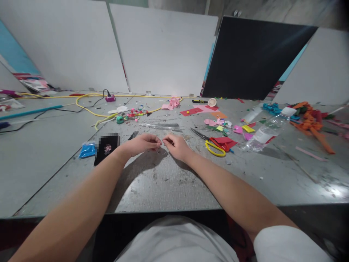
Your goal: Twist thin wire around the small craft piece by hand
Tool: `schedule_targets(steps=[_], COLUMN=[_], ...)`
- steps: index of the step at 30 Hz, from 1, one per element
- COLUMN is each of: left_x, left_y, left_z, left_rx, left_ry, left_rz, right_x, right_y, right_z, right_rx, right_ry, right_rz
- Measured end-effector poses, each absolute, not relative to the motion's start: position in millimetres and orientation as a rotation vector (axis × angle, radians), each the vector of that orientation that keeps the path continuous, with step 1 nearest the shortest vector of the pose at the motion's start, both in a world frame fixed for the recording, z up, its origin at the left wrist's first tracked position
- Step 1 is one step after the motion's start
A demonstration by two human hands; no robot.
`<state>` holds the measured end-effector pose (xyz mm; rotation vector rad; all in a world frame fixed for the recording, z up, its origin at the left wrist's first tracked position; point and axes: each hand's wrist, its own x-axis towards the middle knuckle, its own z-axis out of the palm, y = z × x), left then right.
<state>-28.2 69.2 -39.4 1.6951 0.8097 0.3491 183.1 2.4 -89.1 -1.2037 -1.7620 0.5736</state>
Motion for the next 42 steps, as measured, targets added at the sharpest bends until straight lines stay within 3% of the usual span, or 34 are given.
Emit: schedule_targets(steps=[5, 10, 22, 37, 42], left_x=[-28, -25, -20, -26, -27], left_y=[67, 68, 62, 69, 63], left_z=[-38, -39, -40, -36, -31], left_rx=[1.673, 2.055, 2.666, 1.904, 1.729], left_ry=[0.795, 0.819, 0.73, 0.897, 0.918], left_rz=[0.365, 0.437, 0.838, 0.525, 0.42], right_x=[184, 186, 186, 189, 190], right_y=[3, 9, 13, 13, 9], right_z=[-89, -87, -83, -85, -81], right_rx=[-1.166, -1.167, -1.042, -1.166, -1.146], right_ry=[-1.773, -1.721, -1.102, -1.488, -1.59], right_rz=[0.605, 0.69, 1.39, 0.862, 0.86])
